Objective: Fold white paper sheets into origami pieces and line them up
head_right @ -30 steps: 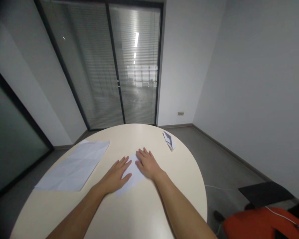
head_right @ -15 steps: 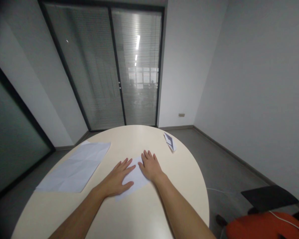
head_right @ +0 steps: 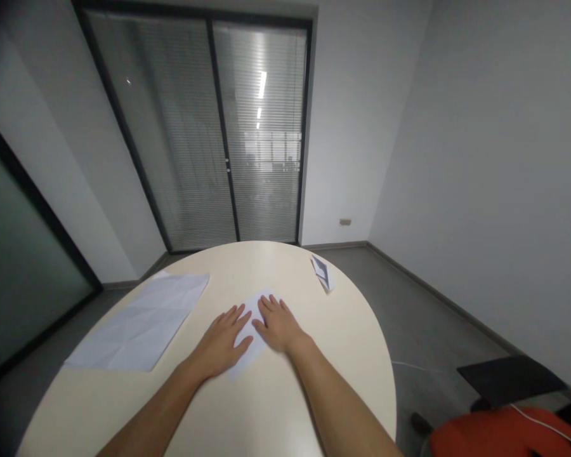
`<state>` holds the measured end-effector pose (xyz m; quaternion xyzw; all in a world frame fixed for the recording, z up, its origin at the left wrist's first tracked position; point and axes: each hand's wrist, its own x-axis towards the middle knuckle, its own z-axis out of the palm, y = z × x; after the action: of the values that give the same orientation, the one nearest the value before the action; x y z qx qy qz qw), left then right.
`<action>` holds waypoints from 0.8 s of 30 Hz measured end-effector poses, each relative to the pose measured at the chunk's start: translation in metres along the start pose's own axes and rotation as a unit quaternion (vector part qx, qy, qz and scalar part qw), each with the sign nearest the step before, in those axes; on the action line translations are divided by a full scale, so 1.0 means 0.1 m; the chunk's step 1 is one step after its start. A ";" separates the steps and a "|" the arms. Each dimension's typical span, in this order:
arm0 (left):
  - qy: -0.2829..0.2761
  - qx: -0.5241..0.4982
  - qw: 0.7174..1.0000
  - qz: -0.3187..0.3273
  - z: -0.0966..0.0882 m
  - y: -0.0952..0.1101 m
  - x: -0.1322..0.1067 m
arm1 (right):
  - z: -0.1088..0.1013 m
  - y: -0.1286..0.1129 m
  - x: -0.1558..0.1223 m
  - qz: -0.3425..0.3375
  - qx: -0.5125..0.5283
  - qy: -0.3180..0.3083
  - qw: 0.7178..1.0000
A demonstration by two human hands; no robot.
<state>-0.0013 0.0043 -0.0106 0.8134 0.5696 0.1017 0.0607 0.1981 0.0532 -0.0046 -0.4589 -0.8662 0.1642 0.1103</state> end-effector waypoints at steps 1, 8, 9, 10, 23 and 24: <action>0.006 0.004 1.000 0.004 -0.01 0.00 -0.01 | -0.01 0.01 0.00 0.011 -0.004 0.003 1.000; 0.061 0.023 0.998 0.011 -0.08 0.09 -0.05 | -0.07 0.08 0.00 0.030 -0.027 0.056 0.998; 0.068 0.025 0.997 0.004 -0.09 0.11 -0.05 | -0.06 0.08 -0.01 0.020 -0.022 0.056 0.998; 0.074 0.027 0.997 -0.004 -0.09 0.14 -0.05 | -0.06 0.07 -0.01 0.010 -0.016 0.052 0.998; 0.055 0.011 0.998 0.018 0.01 0.12 0.01 | -0.06 0.09 -0.03 0.004 -0.005 -0.013 1.000; 0.048 0.009 0.999 0.017 0.02 0.10 0.01 | -0.07 0.09 -0.03 0.002 -0.006 -0.016 1.000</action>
<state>0.0090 0.0018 -0.0103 0.8178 0.5586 0.1364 0.0239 0.2087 0.0565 -0.0020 -0.4584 -0.8679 0.1665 0.0939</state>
